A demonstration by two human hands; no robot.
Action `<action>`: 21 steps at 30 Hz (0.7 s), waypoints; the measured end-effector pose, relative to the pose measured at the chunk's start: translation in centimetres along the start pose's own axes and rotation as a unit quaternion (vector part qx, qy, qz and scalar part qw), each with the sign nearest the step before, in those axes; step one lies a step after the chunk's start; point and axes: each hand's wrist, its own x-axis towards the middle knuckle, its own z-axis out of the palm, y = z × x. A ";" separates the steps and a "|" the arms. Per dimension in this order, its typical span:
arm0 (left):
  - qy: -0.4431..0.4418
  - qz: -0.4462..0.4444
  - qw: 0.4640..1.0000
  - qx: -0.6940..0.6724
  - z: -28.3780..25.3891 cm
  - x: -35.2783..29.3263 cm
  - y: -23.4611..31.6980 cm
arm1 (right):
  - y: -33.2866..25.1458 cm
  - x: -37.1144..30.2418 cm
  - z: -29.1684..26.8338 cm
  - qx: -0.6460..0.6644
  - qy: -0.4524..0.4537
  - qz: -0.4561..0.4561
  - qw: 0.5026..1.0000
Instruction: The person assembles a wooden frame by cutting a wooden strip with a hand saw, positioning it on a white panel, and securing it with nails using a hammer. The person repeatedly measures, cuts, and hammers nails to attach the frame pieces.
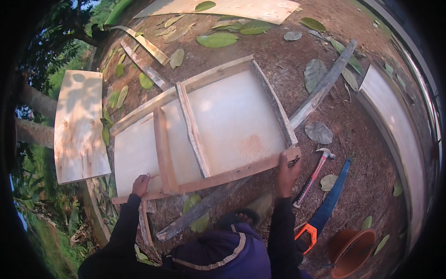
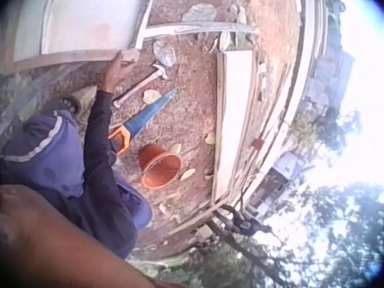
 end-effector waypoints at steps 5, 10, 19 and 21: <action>-0.177 0.240 0.925 0.237 -1.9 -5.7 3.9 | 0.7 1.1 0.8 -0.052 0.049 -0.028 0.997; -0.101 0.279 0.894 0.335 -1.7 -7.1 1.2 | 1.3 0.1 1.9 -0.170 0.104 -0.032 0.979; -0.106 0.228 0.911 0.326 1.7 -20.2 -0.3 | -1.4 0.3 -1.0 -0.123 0.030 -0.002 0.992; -0.102 0.220 0.920 0.307 1.8 -21.1 1.3 | -1.5 1.1 -1.9 -0.153 0.028 -0.009 0.988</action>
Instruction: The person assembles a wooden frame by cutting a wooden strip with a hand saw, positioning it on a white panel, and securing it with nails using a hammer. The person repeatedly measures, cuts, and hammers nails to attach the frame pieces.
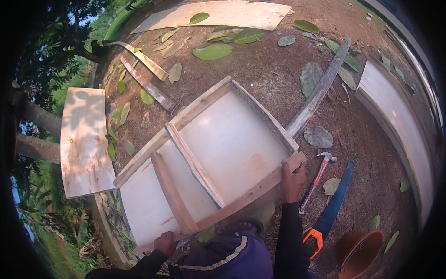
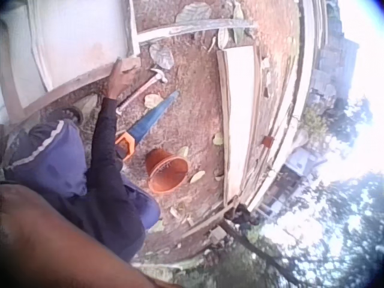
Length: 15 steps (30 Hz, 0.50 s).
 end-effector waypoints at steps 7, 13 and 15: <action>-0.031 -0.052 0.998 -0.005 0.7 0.6 0.6 | -0.3 2.2 1.3 -0.036 -0.084 0.019 0.996; -0.049 -0.077 0.996 0.016 -0.8 1.7 1.8 | 0.5 2.8 4.0 -0.036 -0.037 -0.028 0.998; -0.088 -0.121 0.989 0.012 -1.4 2.4 2.7 | 1.5 3.0 3.7 0.006 -0.053 -0.003 0.999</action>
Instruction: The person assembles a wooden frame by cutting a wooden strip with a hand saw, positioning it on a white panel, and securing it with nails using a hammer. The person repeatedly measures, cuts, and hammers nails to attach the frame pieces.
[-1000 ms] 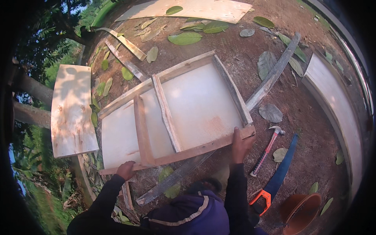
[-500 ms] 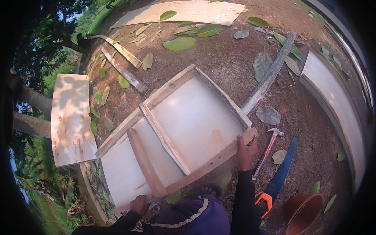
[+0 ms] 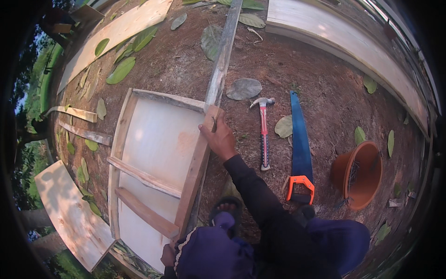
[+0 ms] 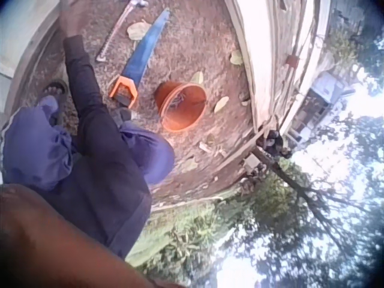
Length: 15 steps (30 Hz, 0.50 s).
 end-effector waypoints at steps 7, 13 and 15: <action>0.002 0.055 0.998 -0.020 2.5 0.8 -1.8 | -0.3 1.5 -0.3 0.021 -0.016 0.000 1.000; 0.058 0.088 0.993 -0.054 4.2 1.9 -1.2 | -2.4 0.8 0.3 0.132 -0.044 0.016 0.990; 0.041 0.059 0.995 -0.069 4.5 2.0 -1.0 | -1.6 0.7 0.8 0.165 -0.036 0.008 0.986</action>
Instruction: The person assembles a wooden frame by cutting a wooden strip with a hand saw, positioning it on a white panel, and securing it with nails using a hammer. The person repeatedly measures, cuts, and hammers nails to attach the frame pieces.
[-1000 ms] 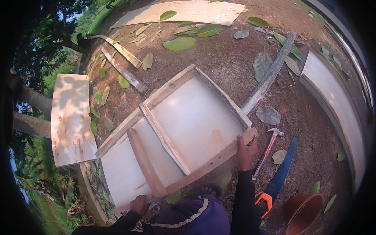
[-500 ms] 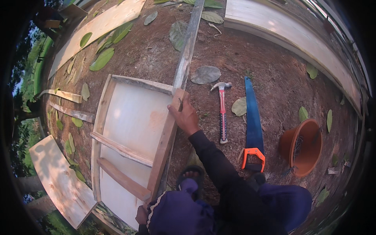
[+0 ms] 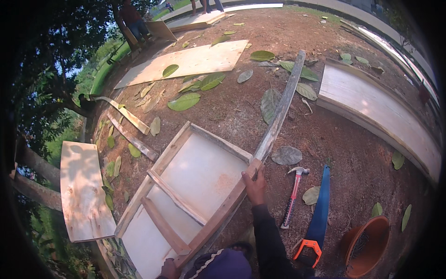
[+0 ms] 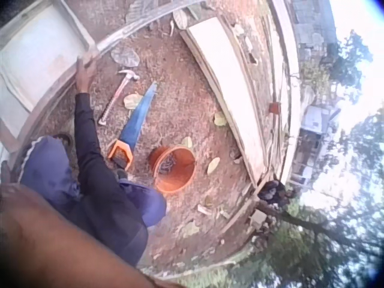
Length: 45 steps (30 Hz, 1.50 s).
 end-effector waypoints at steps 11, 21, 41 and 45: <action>-0.027 -0.022 0.999 0.005 -1.4 0.0 0.9 | 1.9 0.3 1.7 -0.006 0.094 -0.040 0.995; -0.001 -0.122 0.992 -0.005 -0.8 0.6 1.2 | -2.5 -0.3 -0.4 0.243 0.170 0.219 0.930; -0.037 -0.159 0.985 0.054 -2.1 4.8 5.1 | -19.8 1.0 -28.8 0.734 0.264 0.060 0.623; -0.054 -0.160 0.985 0.048 -2.2 4.6 5.1 | -18.7 1.4 -27.3 0.721 0.273 0.057 0.634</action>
